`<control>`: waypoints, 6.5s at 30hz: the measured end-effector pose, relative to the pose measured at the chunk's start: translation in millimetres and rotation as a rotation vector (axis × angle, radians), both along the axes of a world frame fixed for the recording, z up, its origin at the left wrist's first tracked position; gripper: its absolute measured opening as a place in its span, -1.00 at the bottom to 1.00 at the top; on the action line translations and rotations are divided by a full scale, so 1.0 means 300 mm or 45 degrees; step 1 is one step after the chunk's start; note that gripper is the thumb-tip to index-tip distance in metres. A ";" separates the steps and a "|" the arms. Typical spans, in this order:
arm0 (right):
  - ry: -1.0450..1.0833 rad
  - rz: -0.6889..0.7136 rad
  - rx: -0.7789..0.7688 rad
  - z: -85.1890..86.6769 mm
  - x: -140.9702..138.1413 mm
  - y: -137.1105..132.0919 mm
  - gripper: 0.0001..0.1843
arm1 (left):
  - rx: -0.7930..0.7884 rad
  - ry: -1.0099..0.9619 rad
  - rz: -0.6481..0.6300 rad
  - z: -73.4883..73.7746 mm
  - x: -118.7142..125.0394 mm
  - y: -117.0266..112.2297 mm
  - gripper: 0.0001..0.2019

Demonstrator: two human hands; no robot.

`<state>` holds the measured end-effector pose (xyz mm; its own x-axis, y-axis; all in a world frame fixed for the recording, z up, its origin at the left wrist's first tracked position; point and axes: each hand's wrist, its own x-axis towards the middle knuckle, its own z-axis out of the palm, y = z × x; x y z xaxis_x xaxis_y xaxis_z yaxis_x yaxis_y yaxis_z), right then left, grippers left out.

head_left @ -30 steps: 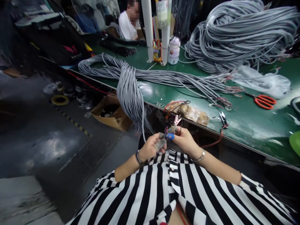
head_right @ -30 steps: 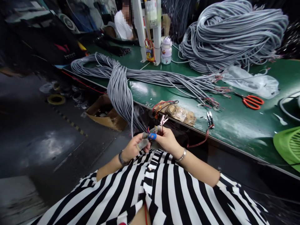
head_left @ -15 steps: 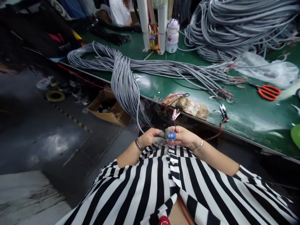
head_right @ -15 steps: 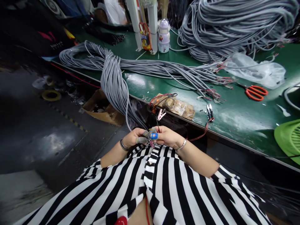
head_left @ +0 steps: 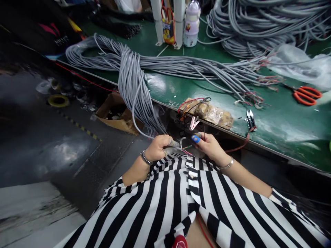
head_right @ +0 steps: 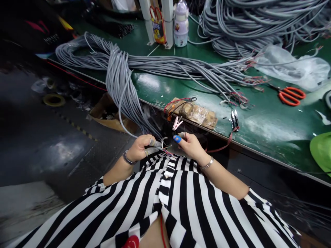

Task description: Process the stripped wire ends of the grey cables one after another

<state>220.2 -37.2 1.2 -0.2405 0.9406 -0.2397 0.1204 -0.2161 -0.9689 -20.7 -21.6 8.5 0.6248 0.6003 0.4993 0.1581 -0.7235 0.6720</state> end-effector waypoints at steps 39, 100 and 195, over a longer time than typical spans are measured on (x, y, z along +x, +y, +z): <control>0.507 -0.124 -0.228 -0.020 -0.009 0.136 -0.38 | -0.317 -0.227 0.374 -0.010 0.111 0.090 -0.75; -0.136 -0.521 0.515 0.061 0.312 0.228 -0.62 | -0.151 0.276 0.512 0.024 0.055 0.400 -0.76; 0.579 0.137 0.092 0.022 0.043 -0.030 -0.64 | -1.465 -0.280 0.177 -0.031 0.201 -0.092 -0.53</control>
<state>233.0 -46.0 7.8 -0.4028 0.9150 -0.0225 -0.3013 -0.1558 -0.9407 39.7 -49.3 -0.8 0.4864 0.8236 -0.2916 -0.0131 0.3406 0.9401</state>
